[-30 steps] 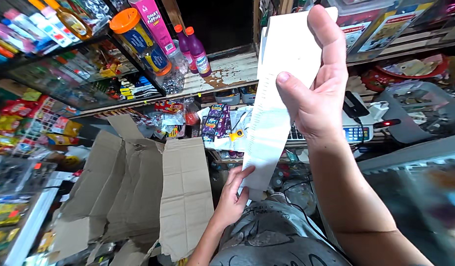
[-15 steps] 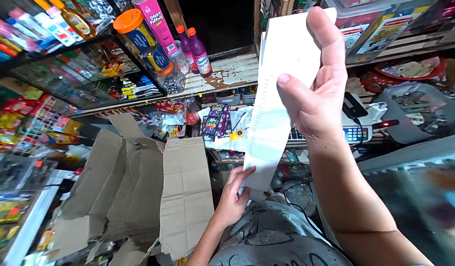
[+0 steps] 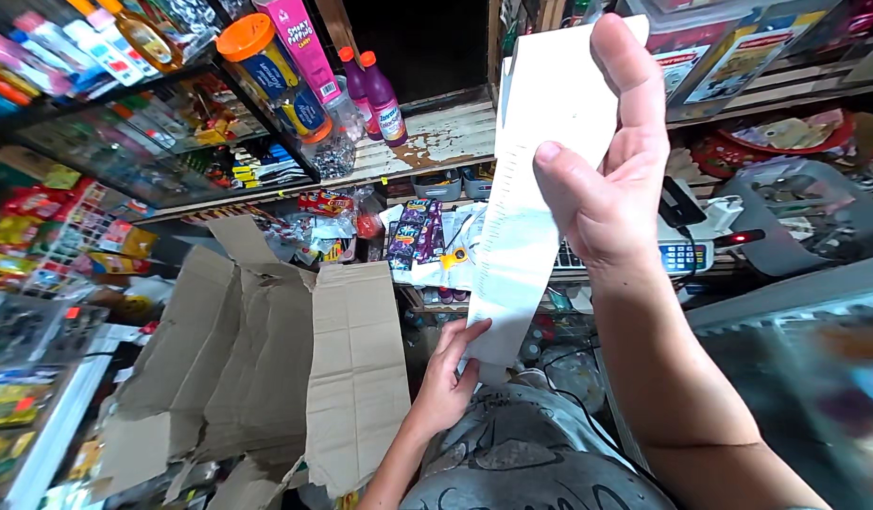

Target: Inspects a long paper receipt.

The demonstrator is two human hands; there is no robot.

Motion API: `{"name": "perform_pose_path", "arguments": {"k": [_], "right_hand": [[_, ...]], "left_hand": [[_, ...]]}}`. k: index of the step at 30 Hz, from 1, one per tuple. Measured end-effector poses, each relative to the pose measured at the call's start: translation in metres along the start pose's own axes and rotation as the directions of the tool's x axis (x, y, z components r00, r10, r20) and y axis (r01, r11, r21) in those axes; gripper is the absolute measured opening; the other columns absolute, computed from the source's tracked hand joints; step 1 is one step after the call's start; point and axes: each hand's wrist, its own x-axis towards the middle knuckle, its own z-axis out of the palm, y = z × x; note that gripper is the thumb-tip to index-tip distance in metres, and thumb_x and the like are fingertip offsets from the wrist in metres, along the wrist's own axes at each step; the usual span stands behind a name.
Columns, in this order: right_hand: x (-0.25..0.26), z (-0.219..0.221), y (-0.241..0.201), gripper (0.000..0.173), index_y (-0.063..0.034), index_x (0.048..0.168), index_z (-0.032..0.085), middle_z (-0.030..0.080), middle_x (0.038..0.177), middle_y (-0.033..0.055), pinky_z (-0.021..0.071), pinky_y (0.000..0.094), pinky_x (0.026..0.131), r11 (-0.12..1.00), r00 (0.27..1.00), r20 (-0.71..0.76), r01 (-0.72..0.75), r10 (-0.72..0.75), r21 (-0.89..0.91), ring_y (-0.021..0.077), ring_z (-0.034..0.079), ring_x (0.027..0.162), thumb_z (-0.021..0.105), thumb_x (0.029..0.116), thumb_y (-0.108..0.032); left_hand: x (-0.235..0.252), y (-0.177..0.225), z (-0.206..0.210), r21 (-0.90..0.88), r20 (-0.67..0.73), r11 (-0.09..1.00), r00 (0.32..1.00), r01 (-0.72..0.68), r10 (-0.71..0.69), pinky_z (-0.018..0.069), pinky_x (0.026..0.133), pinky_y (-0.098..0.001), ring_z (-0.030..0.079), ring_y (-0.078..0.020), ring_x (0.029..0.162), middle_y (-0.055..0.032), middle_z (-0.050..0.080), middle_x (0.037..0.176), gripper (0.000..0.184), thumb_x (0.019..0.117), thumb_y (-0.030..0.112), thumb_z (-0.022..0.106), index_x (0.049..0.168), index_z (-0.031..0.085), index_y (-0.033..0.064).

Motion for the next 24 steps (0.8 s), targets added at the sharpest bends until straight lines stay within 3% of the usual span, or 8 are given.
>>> {"name": "perform_pose_path", "arguments": {"k": [2, 3, 5, 7, 16, 21, 24], "right_hand": [[-0.010, -0.015, 0.029, 0.070, 0.0031, 0.153, 0.035, 0.046, 0.152, 0.0201, 0.0578, 0.0401, 0.100, 0.997, 0.998, -0.011, 0.064, -0.064, -0.034, 0.0290, 0.057, 0.131, 0.070, 0.0933, -0.006], [-0.007, -0.011, 0.021, 0.070, 0.0028, 0.152, 0.036, 0.047, 0.151, 0.0192, 0.0582, 0.0398, 0.100, 0.999, 0.999, -0.021, 0.038, -0.039, -0.030, 0.0284, 0.057, 0.131, 0.070, 0.0922, -0.003], [0.010, 0.013, -0.031, 0.075, 0.0010, 0.153, 0.032, 0.047, 0.150, 0.0136, 0.0572, 0.0390, 0.101, 0.993, 0.992, -0.022, -0.122, 0.122, 0.004, 0.0238, 0.057, 0.129, 0.067, 0.0871, 0.007], [0.020, 0.026, -0.057, 0.077, 0.0028, 0.153, 0.029, 0.044, 0.151, 0.0133, 0.0564, 0.0381, 0.102, 0.983, 0.983, -0.016, -0.184, 0.184, 0.013, 0.0225, 0.057, 0.129, 0.064, 0.0851, 0.011], [0.022, 0.017, -0.051, 0.078, 0.0046, 0.154, 0.027, 0.042, 0.152, 0.0153, 0.0562, 0.0388, 0.102, 0.988, 0.988, 0.001, -0.152, 0.152, 0.021, 0.0232, 0.056, 0.130, 0.065, 0.0864, 0.008], [0.024, 0.013, -0.050, 0.084, 0.0054, 0.155, 0.025, 0.040, 0.154, 0.0158, 0.0547, 0.0393, 0.104, 0.989, 0.990, 0.009, -0.143, 0.143, 0.022, 0.0239, 0.054, 0.132, 0.065, 0.0811, 0.012], [0.025, 0.011, -0.051, 0.083, 0.0041, 0.156, 0.023, 0.039, 0.155, 0.0150, 0.0554, 0.0372, 0.103, 0.987, 0.987, 0.014, -0.160, 0.160, 0.002, 0.0225, 0.054, 0.132, 0.064, 0.0839, 0.009]], "left_hand": [[0.001, -0.001, 0.000, 0.011, 0.005, 1.000, 1.000, 0.005, -0.005, 0.0489, 0.110, -0.0362, 0.052, -0.0227, 0.133, -0.0175, 0.052, 0.144, 0.055, 0.0897, -0.009, 0.052, 0.143, 0.057, 0.0026], [0.001, 0.000, 0.000, 0.012, 0.006, 1.000, 1.000, 0.007, -0.007, 0.0490, 0.110, -0.0363, 0.052, -0.0227, 0.132, -0.0176, 0.052, 0.143, 0.055, 0.0894, -0.009, 0.052, 0.143, 0.057, 0.0022], [0.002, 0.000, 0.000, 0.013, 0.006, 1.000, 1.000, 0.004, -0.004, 0.0485, 0.110, -0.0358, 0.052, -0.0226, 0.132, -0.0177, 0.052, 0.143, 0.054, 0.0897, -0.009, 0.052, 0.143, 0.057, 0.0020], [0.003, 0.000, 0.001, 0.011, 0.001, 1.000, 1.000, 0.000, 0.000, 0.0484, 0.110, -0.0353, 0.053, -0.0224, 0.132, -0.0182, 0.052, 0.143, 0.054, 0.0900, -0.009, 0.052, 0.142, 0.057, 0.0016], [0.013, -0.002, 0.004, 0.017, 0.019, 1.000, 1.000, 0.003, -0.004, 0.0476, 0.110, -0.0360, 0.052, -0.0231, 0.132, -0.0188, 0.053, 0.143, 0.052, 0.0910, -0.007, 0.052, 0.142, 0.058, 0.0014], [0.018, -0.003, 0.006, 0.023, 0.023, 1.000, 1.000, 0.001, -0.002, 0.0467, 0.111, -0.0363, 0.052, -0.0234, 0.132, -0.0189, 0.053, 0.142, 0.053, 0.0908, -0.006, 0.052, 0.143, 0.057, 0.0019], [0.019, -0.003, 0.006, 0.025, 0.017, 1.000, 1.000, 0.010, -0.011, 0.0461, 0.112, -0.0362, 0.052, -0.0232, 0.133, -0.0188, 0.052, 0.143, 0.052, 0.0910, -0.005, 0.052, 0.142, 0.058, 0.0020]]}}
